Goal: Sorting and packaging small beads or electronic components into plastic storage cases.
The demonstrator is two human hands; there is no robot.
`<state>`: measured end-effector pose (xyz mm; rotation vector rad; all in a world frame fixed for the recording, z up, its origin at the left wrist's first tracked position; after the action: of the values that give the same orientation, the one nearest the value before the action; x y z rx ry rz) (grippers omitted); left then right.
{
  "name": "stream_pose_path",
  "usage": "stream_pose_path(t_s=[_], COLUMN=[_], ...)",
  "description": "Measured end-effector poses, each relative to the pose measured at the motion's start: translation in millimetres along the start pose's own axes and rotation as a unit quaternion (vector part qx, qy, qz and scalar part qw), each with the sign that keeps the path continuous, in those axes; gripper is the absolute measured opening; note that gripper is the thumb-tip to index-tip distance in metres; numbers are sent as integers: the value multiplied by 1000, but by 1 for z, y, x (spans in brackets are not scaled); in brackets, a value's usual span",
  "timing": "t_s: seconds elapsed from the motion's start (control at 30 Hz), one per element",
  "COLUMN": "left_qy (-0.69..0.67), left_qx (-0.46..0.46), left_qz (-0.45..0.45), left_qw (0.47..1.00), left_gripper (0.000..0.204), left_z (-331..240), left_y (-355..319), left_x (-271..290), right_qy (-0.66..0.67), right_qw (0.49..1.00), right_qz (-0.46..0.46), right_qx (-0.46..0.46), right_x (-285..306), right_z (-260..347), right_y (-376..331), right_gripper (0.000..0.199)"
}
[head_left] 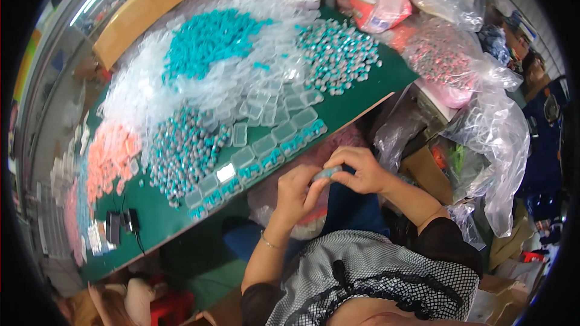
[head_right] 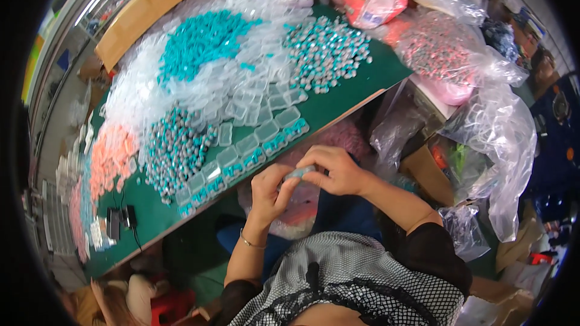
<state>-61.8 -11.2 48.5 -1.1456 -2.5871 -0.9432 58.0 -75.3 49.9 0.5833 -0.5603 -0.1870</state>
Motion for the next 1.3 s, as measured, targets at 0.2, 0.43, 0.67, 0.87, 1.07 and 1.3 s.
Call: stream_pose_path(t_s=[0.2, 0.43, 0.67, 0.87, 1.07, 1.3], left_qy=[-45, 103, 221, 23, 124, 351], left_qx=[91, 312, 237, 270, 7, 7], left_qz=[-68, 25, -77, -16, -58, -83], left_qw=[993, 944, 943, 962, 991, 933], left_gripper=[18, 29, 29, 22, 20, 54], left_z=[57, 219, 318, 241, 52, 46], left_y=[-33, -150, -184, -126, -29, 46], left_x=[2, -22, -45, -41, 4, 4], right_qy=[11, 22, 23, -48, -140, -233], right_qw=[995, 977, 967, 984, 978, 964], right_qz=[90, 89, 133, 23, -107, -16], right_qx=[-48, -193, -215, -171, -112, -129], right_x=[-33, -36, -56, -10, 35, 16], right_z=[-40, -80, -86, -76, -84, -120], right_y=[-11, -45, -54, -39, 27, 59], right_gripper=[27, 32, 23, 17, 13, 14])
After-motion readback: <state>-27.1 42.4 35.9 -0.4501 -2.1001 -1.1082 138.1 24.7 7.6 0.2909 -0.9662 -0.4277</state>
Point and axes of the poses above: each hand's wrist, its own y-axis towards the middle knuckle, its own x-axis out of the back of the hand, z = x × y, the point moved 9 cm from there along y, towards the middle knuckle, and after that the axes turned 5 degrees about -y, right-handed, at the moved point
